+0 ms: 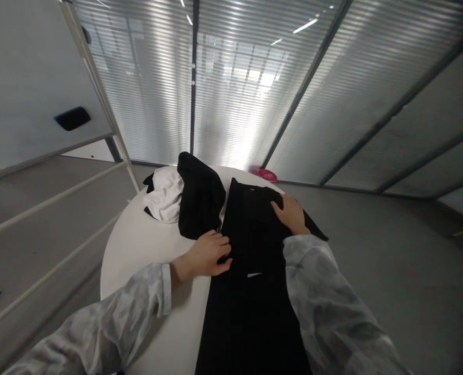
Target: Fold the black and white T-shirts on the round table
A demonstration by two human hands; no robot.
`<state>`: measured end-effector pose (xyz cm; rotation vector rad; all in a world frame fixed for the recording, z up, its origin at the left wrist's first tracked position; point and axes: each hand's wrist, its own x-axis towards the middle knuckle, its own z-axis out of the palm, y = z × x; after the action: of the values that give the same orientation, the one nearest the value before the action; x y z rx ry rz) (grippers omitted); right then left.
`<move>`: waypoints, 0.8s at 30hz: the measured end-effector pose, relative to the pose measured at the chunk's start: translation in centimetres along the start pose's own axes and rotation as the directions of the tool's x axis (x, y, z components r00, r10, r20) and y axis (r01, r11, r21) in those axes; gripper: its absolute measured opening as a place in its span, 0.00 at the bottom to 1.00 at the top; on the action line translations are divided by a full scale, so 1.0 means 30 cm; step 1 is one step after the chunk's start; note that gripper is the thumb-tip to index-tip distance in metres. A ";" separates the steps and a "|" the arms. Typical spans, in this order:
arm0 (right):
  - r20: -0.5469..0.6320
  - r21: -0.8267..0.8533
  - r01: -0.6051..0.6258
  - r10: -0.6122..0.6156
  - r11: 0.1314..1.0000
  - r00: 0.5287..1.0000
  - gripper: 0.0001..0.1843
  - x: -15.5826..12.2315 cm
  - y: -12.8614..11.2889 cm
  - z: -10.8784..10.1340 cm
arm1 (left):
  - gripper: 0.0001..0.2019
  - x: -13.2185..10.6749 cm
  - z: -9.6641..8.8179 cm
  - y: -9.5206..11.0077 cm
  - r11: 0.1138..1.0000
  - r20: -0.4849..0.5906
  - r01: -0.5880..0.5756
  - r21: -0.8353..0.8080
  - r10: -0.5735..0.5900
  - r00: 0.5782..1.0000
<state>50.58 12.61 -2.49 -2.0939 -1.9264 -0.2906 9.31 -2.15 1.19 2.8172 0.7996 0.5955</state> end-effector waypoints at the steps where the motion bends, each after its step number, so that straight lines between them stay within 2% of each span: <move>1: 0.012 -0.005 -0.050 0.050 0.999 0.999 0.41 -0.030 0.038 0.000 | 0.09 0.001 -0.003 0.003 1.000 -0.018 -0.015 -0.008 0.015 1.000; 2: 0.036 -0.005 -0.085 0.085 0.996 0.996 0.42 -0.055 0.068 0.003 | 0.10 0.002 -0.006 0.006 0.999 -0.035 -0.031 -0.023 0.030 0.999; 4: 0.104 -0.019 -0.113 0.114 0.993 0.988 0.43 -0.084 0.100 0.012 | 0.22 0.002 -0.007 0.008 0.996 -0.050 -0.055 -0.065 0.052 0.997; 7: 0.173 -0.039 -0.132 0.136 0.991 0.975 0.45 -0.071 0.086 0.025 | 0.34 -0.003 0.006 -0.005 0.995 -0.007 -0.039 -0.095 0.039 0.999; 12: 0.200 -0.014 -0.116 0.116 0.993 0.973 0.44 0.015 0.020 0.032 | 0.35 -0.015 0.033 -0.034 0.996 0.045 0.034 -0.085 -0.030 0.999; 16: 0.084 0.178 -0.066 0.051 0.982 0.995 0.36 0.055 0.022 0.019 | 0.35 -0.018 0.034 -0.038 0.994 0.037 0.064 -0.083 -0.061 0.997; 18: -0.012 0.243 -0.124 0.131 0.962 0.991 0.32 0.052 0.063 0.003 | 0.34 -0.016 0.030 -0.037 0.994 0.031 0.071 -0.087 -0.068 0.997; 20: -0.084 0.213 -0.259 0.282 0.942 0.956 0.31 0.031 0.131 -0.015 | 0.33 -0.013 0.026 -0.037 0.993 0.021 0.082 -0.088 -0.081 0.997; 22: -0.107 0.114 -0.389 0.401 0.914 0.910 0.32 -0.003 0.211 -0.033 | 0.31 -0.009 0.024 -0.037 0.992 0.009 0.097 -0.087 -0.096 0.995; 24: -0.076 0.025 -0.452 0.452 0.892 0.889 0.32 -0.042 0.282 -0.047 | 0.30 -0.006 0.027 -0.039 0.991 0.000 0.103 -0.085 -0.104 0.995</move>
<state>58.92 10.34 -2.18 -2.4046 -1.3339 -0.2579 8.94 -1.29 0.10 2.6802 0.8934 0.6051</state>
